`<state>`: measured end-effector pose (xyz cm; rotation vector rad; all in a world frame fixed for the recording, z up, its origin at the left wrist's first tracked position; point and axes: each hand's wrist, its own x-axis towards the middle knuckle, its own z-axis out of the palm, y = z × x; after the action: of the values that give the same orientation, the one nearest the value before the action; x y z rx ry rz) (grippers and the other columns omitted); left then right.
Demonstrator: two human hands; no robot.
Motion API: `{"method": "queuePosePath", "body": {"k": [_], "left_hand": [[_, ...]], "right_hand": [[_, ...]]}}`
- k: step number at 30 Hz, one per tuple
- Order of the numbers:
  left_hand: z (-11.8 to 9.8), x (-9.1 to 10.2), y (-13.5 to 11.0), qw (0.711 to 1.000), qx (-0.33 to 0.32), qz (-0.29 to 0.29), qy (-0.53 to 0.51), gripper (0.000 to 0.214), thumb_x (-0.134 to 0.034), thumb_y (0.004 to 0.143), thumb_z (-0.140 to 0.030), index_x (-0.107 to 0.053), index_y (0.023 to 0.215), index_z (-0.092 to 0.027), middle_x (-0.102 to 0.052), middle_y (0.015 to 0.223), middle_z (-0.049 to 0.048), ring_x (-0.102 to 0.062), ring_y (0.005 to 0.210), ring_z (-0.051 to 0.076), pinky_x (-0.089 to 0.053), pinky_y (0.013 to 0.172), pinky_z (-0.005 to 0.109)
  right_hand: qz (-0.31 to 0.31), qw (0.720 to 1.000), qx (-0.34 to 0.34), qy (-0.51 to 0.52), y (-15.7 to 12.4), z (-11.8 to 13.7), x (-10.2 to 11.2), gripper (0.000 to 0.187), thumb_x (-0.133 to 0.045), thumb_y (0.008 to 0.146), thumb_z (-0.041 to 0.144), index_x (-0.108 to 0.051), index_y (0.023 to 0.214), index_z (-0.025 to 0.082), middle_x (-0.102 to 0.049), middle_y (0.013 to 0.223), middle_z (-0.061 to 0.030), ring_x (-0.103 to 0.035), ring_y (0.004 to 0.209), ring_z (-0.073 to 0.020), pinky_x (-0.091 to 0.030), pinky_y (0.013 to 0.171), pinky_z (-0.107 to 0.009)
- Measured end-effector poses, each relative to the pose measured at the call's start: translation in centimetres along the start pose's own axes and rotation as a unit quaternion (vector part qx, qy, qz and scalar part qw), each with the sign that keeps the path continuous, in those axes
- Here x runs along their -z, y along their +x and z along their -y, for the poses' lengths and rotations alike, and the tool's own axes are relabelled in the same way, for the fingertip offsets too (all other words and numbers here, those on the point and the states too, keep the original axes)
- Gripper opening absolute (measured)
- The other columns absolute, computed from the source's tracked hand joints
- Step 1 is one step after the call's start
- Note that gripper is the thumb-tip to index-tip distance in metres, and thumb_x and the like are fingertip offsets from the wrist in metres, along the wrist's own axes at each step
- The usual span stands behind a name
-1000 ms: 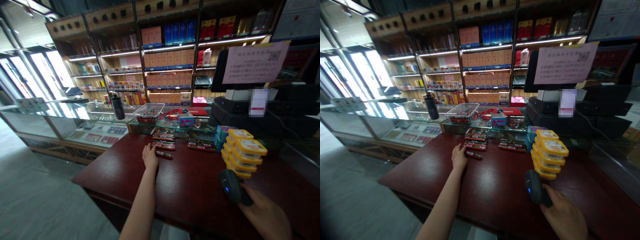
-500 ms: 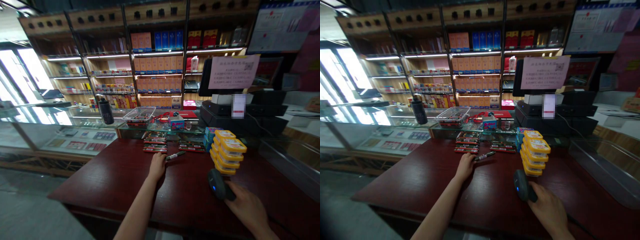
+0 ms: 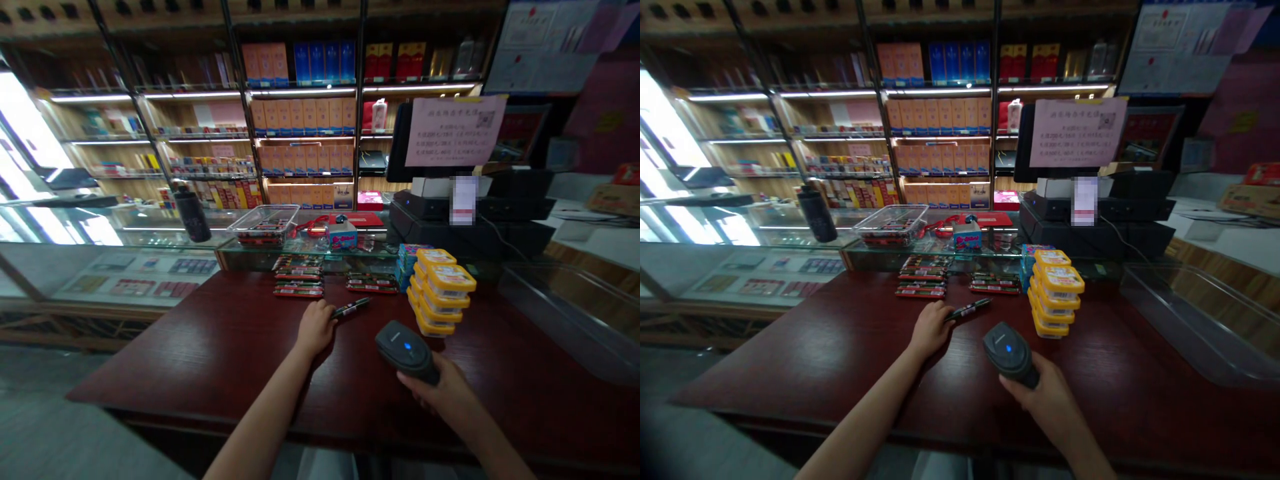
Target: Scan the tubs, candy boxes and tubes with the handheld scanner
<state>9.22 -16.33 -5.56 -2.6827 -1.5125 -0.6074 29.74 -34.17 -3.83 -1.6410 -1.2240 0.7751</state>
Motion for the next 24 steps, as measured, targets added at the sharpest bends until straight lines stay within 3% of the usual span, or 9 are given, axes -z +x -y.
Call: {"method": "queuePosePath", "body": {"k": [3, 7, 9, 12, 14, 17, 21, 24], "left_hand": [[-0.1, -0.1, 0.0, 1.0, -0.003, -0.009, 0.005, 0.015, -0.057, 0.081, -0.025, -0.063, 0.094, -0.023, -0.056, 0.096, 0.0049, -0.05, 0.094, 0.02, -0.037, 0.084, 0.032], [0.2, -0.5, 0.0, 0.999, -0.017, -0.032, 0.01, 0.015, -0.058, 0.081, -0.025, -0.063, 0.095, -0.022, -0.056, 0.094, 0.0049, -0.05, 0.092, 0.02, -0.038, 0.082, 0.031], [0.3, -0.5, -0.1, 0.999, -0.022, -0.033, 0.007, 0.016, -0.058, 0.081, -0.025, -0.063, 0.097, -0.022, -0.056, 0.093, 0.005, -0.05, 0.092, 0.021, -0.038, 0.082, 0.032], [0.3, -0.4, -0.1, 0.999, -0.024, -0.03, 0.002, 0.016, -0.057, 0.082, -0.025, -0.063, 0.097, -0.022, -0.056, 0.094, 0.0051, -0.05, 0.092, 0.021, -0.038, 0.082, 0.031], [0.2, -0.2, -0.1, 0.999, -0.026, -0.025, 0.002, 0.016, -0.056, 0.082, -0.024, -0.063, 0.096, -0.022, -0.057, 0.095, 0.0052, -0.05, 0.093, 0.021, -0.038, 0.082, 0.031], [0.2, 0.0, -0.1, 0.999, -0.033, -0.018, -0.001, 0.016, -0.055, 0.083, -0.023, -0.063, 0.097, -0.022, -0.057, 0.095, 0.0055, -0.05, 0.093, 0.021, -0.038, 0.083, 0.031], [0.2, 0.2, 0.0, 0.999, -0.042, -0.018, -0.004, 0.017, -0.054, 0.083, -0.022, -0.063, 0.097, -0.022, -0.057, 0.095, 0.0052, -0.05, 0.094, 0.02, -0.039, 0.083, 0.031], [0.0, 0.1, 0.5, 0.999, -0.04, -0.004, 0.001, 0.016, -0.053, 0.084, -0.022, -0.064, 0.096, -0.023, -0.057, 0.095, 0.005, -0.05, 0.094, 0.02, -0.039, 0.083, 0.031]], "right_hand": [[0.024, 0.999, -0.025, 0.036, -0.2, 0.3, -0.1, 0.029, -0.062, 0.066, 0.046, -0.055, 0.071, 0.019, -0.052, 0.046, 0.0052, -0.044, 0.039, -0.0089, -0.035, 0.039, -0.022], [0.026, 0.998, -0.041, 0.031, -0.4, 0.3, -0.2, 0.029, -0.06, 0.067, 0.047, -0.054, 0.073, 0.019, -0.052, 0.046, 0.0054, -0.044, 0.039, -0.0089, -0.034, 0.039, -0.022], [0.025, 0.999, -0.029, 0.006, -0.4, 0.2, 0.0, 0.029, -0.059, 0.069, 0.047, -0.056, 0.077, 0.019, -0.056, 0.05, 0.0031, -0.049, 0.043, -0.0116, -0.037, 0.042, -0.023], [-0.006, 0.995, 0.034, -0.098, -0.2, 0.1, 0.9, 0.028, -0.058, 0.071, 0.044, -0.061, 0.086, 0.02, -0.069, 0.073, -0.0039, -0.064, 0.067, -0.0192, -0.044, 0.057, -0.027], [-0.034, 0.972, 0.053, -0.225, 0.0, 0.0, 1.8, 0.024, -0.057, 0.072, 0.039, -0.063, 0.089, 0.024, -0.071, 0.082, -0.0039, -0.066, 0.077, -0.0226, -0.043, 0.061, -0.029], [-0.062, 0.92, 0.064, -0.382, 0.5, -0.9, 2.9, 0.022, -0.054, 0.075, 0.033, -0.063, 0.095, 0.026, -0.071, 0.082, -0.0026, -0.067, 0.074, -0.0235, -0.04, 0.059, -0.03], [-0.104, 0.879, 0.122, -0.449, 1.4, -3.6, 3.3, 0.027, -0.049, 0.081, 0.027, -0.061, 0.104, 0.023, -0.071, 0.093, -0.0039, -0.066, 0.078, -0.0217, -0.043, 0.066, -0.031], [-0.129, 0.863, 0.169, -0.459, 1.9, -5.6, 3.1, 0.03, -0.05, 0.078, 0.021, -0.061, 0.106, 0.02, -0.07, 0.099, -0.0047, -0.065, 0.084, -0.0202, -0.045, 0.073, -0.029]]}}
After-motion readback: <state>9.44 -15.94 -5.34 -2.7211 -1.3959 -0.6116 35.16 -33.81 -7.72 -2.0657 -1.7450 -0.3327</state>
